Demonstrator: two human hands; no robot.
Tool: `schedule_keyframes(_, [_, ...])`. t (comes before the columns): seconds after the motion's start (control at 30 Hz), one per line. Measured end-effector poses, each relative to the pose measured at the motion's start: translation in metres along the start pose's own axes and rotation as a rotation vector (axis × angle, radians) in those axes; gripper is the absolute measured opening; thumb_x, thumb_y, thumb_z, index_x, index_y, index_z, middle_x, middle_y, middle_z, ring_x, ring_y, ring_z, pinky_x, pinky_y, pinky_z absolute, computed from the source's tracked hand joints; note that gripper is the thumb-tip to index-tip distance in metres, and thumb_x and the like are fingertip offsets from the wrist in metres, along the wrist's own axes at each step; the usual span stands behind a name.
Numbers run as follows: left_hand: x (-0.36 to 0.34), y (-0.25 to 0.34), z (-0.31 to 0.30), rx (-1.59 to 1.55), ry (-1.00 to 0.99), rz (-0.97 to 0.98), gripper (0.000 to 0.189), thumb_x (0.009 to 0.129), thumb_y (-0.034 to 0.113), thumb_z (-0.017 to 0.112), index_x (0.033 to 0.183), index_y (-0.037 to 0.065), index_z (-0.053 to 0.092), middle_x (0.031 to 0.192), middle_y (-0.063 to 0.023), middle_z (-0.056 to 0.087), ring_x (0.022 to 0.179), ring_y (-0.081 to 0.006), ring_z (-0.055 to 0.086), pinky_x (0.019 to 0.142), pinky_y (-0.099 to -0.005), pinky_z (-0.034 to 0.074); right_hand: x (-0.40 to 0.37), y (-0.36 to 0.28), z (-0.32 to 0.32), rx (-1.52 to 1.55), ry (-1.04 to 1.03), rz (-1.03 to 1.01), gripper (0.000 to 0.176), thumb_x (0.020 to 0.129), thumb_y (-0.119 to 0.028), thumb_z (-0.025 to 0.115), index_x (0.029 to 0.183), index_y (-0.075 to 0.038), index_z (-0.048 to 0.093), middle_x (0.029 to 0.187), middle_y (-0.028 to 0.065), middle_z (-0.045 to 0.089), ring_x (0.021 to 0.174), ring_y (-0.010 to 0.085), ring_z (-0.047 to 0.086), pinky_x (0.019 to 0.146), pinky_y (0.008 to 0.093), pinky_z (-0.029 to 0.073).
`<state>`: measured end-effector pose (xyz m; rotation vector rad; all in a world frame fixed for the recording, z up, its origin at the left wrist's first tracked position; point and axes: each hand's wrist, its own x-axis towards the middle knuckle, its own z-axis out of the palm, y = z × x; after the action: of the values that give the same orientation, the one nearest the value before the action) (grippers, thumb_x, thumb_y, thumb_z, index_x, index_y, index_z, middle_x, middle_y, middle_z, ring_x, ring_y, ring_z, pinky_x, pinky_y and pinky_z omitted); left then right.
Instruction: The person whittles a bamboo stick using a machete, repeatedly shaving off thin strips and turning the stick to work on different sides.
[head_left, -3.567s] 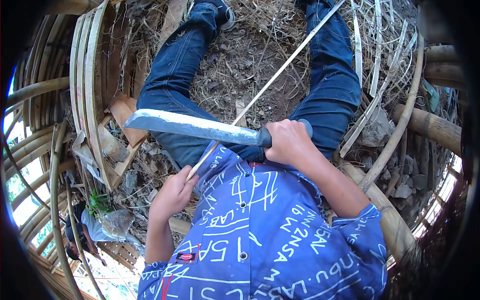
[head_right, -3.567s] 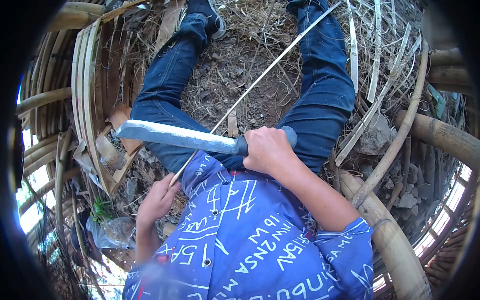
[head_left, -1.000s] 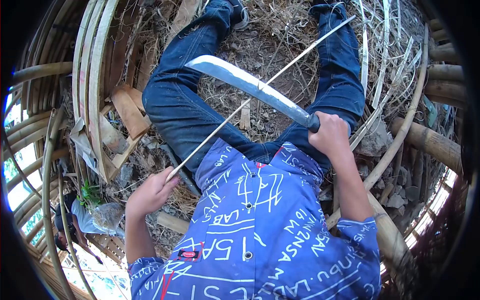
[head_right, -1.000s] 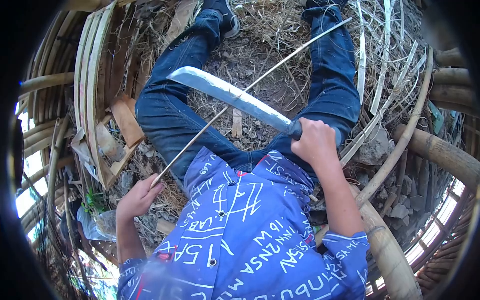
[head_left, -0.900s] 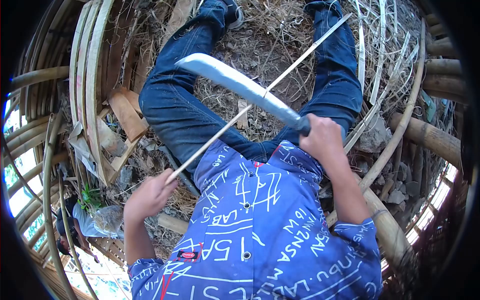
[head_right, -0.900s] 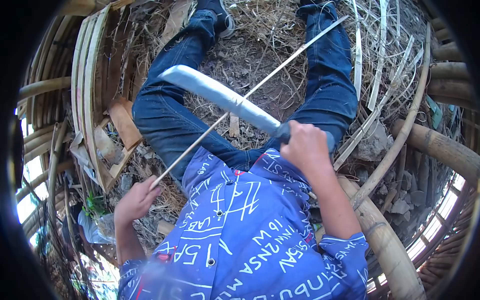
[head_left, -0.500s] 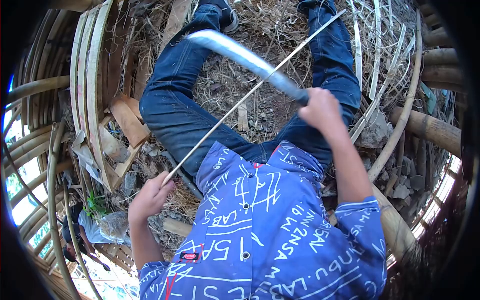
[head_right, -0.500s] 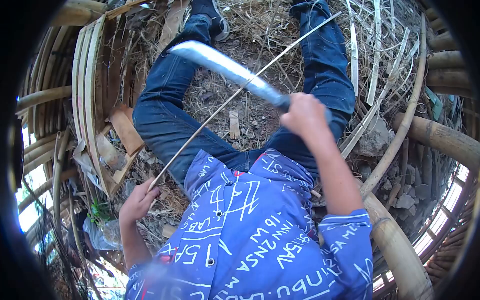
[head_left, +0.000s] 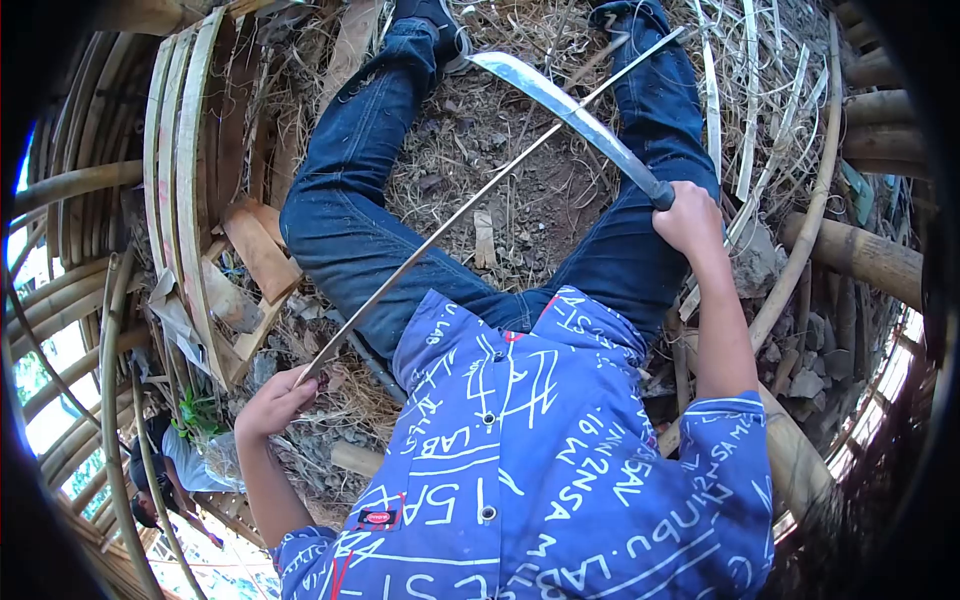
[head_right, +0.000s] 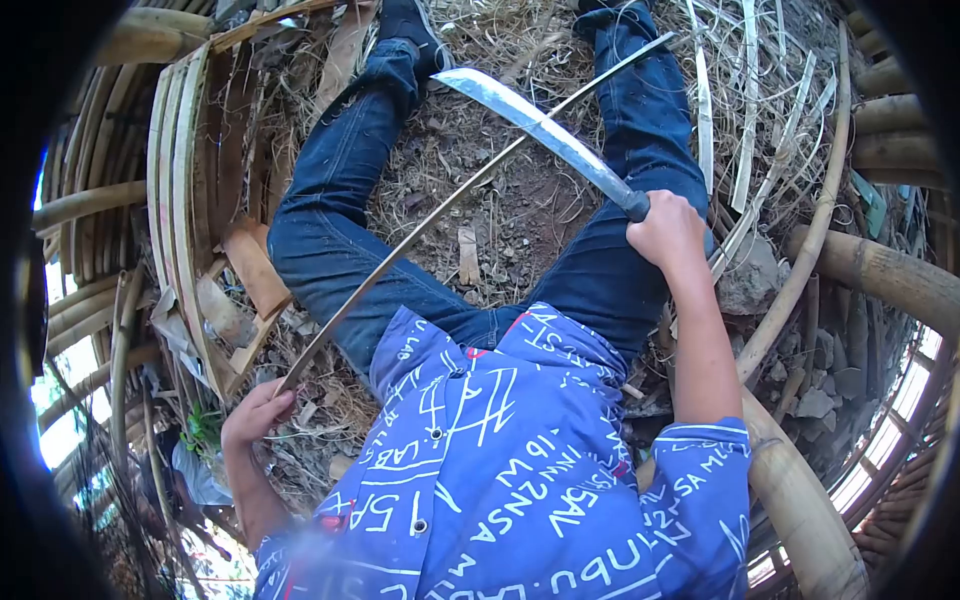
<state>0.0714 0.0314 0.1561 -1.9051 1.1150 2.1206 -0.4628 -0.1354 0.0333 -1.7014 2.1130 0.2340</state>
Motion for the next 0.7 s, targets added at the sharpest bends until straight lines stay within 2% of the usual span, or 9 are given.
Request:
schedule_keyframes(0.03, [-0.002, -0.007, -0.003, -0.075, -0.021, -0.015, 0.026, 0.101, 0.031, 0.052, 0.090, 0.008, 0.052, 0.068, 0.0063, 0.040, 0.060, -0.0055, 0.034, 0.052, -0.0241, 0.030, 0.001, 0.001, -0.001, -0.007, 0.017, -0.010, 0.024, 0.072, -0.016, 0.059, 0.090, -0.007, 0.072, 0.089, 0.0230, 0.070, 0.090, 0.0429, 0.067, 0.084, 0.0505, 0.053])
schedule_keyframes(0.17, [-0.006, -0.018, -0.017, -0.151, -0.061, -0.066, 0.029, 0.101, 0.034, 0.053, 0.087, 0.009, 0.050, 0.066, 0.0063, 0.040, 0.058, -0.0059, 0.035, 0.052, -0.0244, 0.030, 0.004, -0.005, -0.001, -0.006, -0.006, -0.035, 0.024, 0.071, -0.015, 0.059, 0.089, -0.005, 0.071, 0.089, 0.0232, 0.070, 0.090, 0.0429, 0.067, 0.084, 0.0503, 0.054])
schedule_keyframes(0.3, [-0.007, -0.018, -0.009, -0.153, -0.018, -0.085, 0.025, 0.100, 0.029, 0.056, 0.094, 0.004, 0.057, 0.066, 0.0038, 0.045, 0.059, -0.0067, 0.038, 0.052, -0.0256, 0.033, -0.007, -0.014, 0.004, 0.084, 0.019, -0.089, 0.026, 0.070, -0.014, 0.059, 0.090, -0.003, 0.071, 0.089, 0.0267, 0.069, 0.089, 0.0436, 0.067, 0.085, 0.0511, 0.053])
schedule_keyframes(0.33, [-0.006, -0.009, -0.005, -0.145, -0.022, -0.084, 0.025, 0.100, 0.029, 0.056, 0.094, 0.004, 0.057, 0.066, 0.0038, 0.045, 0.059, -0.0067, 0.038, 0.052, -0.0256, 0.033, -0.013, -0.018, 0.004, 0.132, -0.034, -0.094, 0.028, 0.069, -0.014, 0.060, 0.091, -0.002, 0.072, 0.089, 0.0265, 0.069, 0.089, 0.0436, 0.067, 0.084, 0.0507, 0.054])
schedule_keyframes(0.4, [-0.004, 0.013, 0.011, 0.415, 0.172, 0.080, 0.023, 0.097, 0.022, 0.058, 0.092, 0.000, 0.060, 0.067, 0.0023, 0.049, 0.061, -0.0071, 0.041, 0.054, -0.0273, 0.035, -0.028, -0.037, 0.002, 0.180, -0.156, -0.107, 0.028, 0.067, -0.015, 0.062, 0.090, -0.001, 0.071, 0.088, 0.0259, 0.070, 0.089, 0.0429, 0.068, 0.084, 0.0498, 0.054])
schedule_keyframes(0.43, [-0.001, 0.011, 0.009, 0.379, 0.224, 0.006, 0.023, 0.095, 0.019, 0.060, 0.085, -0.002, 0.059, 0.066, 0.0025, 0.051, 0.062, -0.0072, 0.042, 0.054, -0.0285, 0.036, -0.036, -0.047, 0.005, 0.164, -0.173, -0.146, 0.026, 0.067, -0.016, 0.062, 0.088, -0.004, 0.071, 0.085, 0.0254, 0.069, 0.087, 0.0436, 0.067, 0.083, 0.0505, 0.054])
schedule_keyframes(0.53, [-0.001, -0.014, -0.009, 0.255, 0.267, -0.112, 0.024, 0.095, 0.020, 0.060, 0.084, -0.001, 0.058, 0.064, 0.0034, 0.049, 0.060, -0.0069, 0.040, 0.054, -0.0283, 0.035, -0.036, -0.056, 0.016, 0.160, -0.178, -0.215, 0.022, 0.067, -0.017, 0.061, 0.084, -0.006, 0.071, 0.083, 0.0250, 0.069, 0.086, 0.0441, 0.067, 0.083, 0.0511, 0.054])
schedule_keyframes(0.6, [-0.007, -0.036, -0.017, 0.229, 0.282, -0.102, 0.027, 0.095, 0.022, 0.061, 0.080, 0.000, 0.058, 0.060, 0.0046, 0.047, 0.057, -0.0071, 0.039, 0.052, -0.0285, 0.034, -0.024, -0.052, 0.009, 0.079, -0.198, -0.192, 0.027, 0.067, -0.017, 0.063, 0.089, -0.004, 0.072, 0.089, 0.0233, 0.071, 0.087, 0.0408, 0.069, 0.083, 0.0489, 0.055])
schedule_keyframes(0.7, [-0.013, -0.052, -0.023, 0.241, 0.270, -0.237, 0.030, 0.095, 0.024, 0.062, 0.075, 0.002, 0.057, 0.058, 0.0052, 0.045, 0.054, -0.0068, 0.038, 0.050, -0.0285, 0.031, 0.012, -0.025, -0.001, 0.076, -0.081, -0.018, 0.027, 0.071, -0.017, 0.062, 0.092, -0.002, 0.071, 0.094, 0.0244, 0.071, 0.093, 0.0407, 0.069, 0.085, 0.0487, 0.054])
